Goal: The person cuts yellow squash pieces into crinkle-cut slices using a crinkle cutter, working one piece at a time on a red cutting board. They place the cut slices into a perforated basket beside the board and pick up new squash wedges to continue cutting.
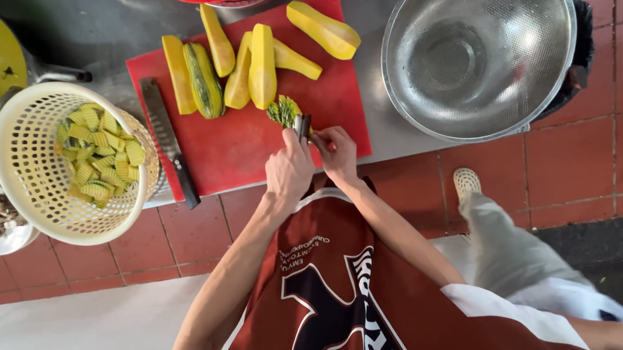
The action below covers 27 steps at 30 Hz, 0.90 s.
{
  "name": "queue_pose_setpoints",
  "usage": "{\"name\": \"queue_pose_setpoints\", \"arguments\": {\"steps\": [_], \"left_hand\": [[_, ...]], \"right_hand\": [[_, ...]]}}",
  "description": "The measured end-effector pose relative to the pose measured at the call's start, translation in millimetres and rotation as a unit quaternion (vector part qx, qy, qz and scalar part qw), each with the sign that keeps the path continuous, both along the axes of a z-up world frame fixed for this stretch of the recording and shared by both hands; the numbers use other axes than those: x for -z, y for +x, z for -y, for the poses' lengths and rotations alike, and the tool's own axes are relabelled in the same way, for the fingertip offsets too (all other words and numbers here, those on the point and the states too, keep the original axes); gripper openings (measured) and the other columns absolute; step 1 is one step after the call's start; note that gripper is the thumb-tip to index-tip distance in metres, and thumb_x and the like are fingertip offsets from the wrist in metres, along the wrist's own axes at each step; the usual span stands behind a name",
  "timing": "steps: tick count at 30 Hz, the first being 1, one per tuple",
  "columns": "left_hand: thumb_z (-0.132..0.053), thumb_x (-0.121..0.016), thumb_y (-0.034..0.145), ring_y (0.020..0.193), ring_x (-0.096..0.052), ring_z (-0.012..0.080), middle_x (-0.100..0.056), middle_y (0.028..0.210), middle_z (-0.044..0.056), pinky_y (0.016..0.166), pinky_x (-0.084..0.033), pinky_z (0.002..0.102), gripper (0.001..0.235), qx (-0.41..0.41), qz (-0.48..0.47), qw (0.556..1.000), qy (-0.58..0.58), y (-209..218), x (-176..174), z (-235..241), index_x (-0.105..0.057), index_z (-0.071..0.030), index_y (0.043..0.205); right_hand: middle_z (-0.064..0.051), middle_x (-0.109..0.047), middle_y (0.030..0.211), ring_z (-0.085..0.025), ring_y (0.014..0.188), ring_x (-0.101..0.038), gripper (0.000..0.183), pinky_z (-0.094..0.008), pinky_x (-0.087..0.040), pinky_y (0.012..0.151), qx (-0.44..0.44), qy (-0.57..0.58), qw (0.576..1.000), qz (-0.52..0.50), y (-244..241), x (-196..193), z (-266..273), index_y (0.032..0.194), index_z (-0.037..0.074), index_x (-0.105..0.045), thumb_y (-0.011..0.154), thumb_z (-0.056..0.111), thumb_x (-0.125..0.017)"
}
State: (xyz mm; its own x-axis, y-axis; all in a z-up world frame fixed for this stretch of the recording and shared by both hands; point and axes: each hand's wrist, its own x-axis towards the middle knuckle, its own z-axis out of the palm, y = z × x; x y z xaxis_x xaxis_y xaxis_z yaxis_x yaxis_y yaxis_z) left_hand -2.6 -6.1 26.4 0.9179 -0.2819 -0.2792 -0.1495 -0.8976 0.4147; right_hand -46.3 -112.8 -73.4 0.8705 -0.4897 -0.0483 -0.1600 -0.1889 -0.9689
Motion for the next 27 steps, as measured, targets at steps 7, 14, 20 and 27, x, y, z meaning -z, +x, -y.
{"name": "queue_pose_setpoints", "arguments": {"steps": [7, 14, 20, 27], "left_hand": [[-0.022, -0.049, 0.102, 0.060, -0.067, 0.0496, -0.068, 0.068, 0.027, 0.056, -0.053, 0.061, 0.025, 0.009, -0.005, 1.000, -0.011, -4, 23, 11, -0.039, 0.001, 0.107], [-0.026, -0.049, 0.104, 0.066, -0.068, 0.0508, -0.069, 0.073, 0.029, 0.059, -0.054, 0.061, 0.027, -0.018, -0.016, 0.999, -0.021, 10, 24, 2, -0.040, -0.001, 0.107], [-0.026, -0.060, 0.104, 0.071, -0.066, 0.0322, -0.070, 0.082, 0.022, 0.059, -0.053, 0.044, 0.028, -0.191, -0.023, 0.962, -0.191, 24, -1, -79, -0.052, -0.001, 0.109], [-0.029, -0.060, 0.106, 0.073, -0.061, 0.0202, -0.067, 0.084, 0.017, 0.063, -0.050, 0.038, 0.031, -0.307, -0.049, 0.926, -0.214, 30, 70, -119, -0.059, 0.001, 0.106]], "right_hand": [[-0.008, -0.067, 0.092, -0.018, 0.074, -0.064, 0.009, -0.030, -0.050, 0.065, -0.013, -0.001, 1.000, 0.010, -2, 3, 2, 0.096, 0.002, -0.074, 0.093, 0.008, -0.079], [-0.009, -0.068, 0.097, -0.018, 0.081, -0.070, 0.009, -0.029, -0.057, 0.070, -0.026, 0.026, 0.999, 0.007, -3, 2, 3, 0.099, 0.001, -0.073, 0.092, 0.006, -0.076], [-0.014, -0.065, 0.108, -0.023, 0.085, -0.068, 0.040, -0.034, -0.059, 0.073, -0.095, -0.051, 0.992, -0.057, 5, -40, 7, 0.124, 0.002, -0.063, 0.095, 0.027, -0.074], [-0.023, -0.052, 0.115, -0.041, 0.098, -0.061, 0.097, -0.051, -0.055, 0.070, -0.142, -0.322, 0.933, -0.068, 69, -60, -26, 0.140, 0.000, -0.050, 0.080, 0.073, -0.070]]}}
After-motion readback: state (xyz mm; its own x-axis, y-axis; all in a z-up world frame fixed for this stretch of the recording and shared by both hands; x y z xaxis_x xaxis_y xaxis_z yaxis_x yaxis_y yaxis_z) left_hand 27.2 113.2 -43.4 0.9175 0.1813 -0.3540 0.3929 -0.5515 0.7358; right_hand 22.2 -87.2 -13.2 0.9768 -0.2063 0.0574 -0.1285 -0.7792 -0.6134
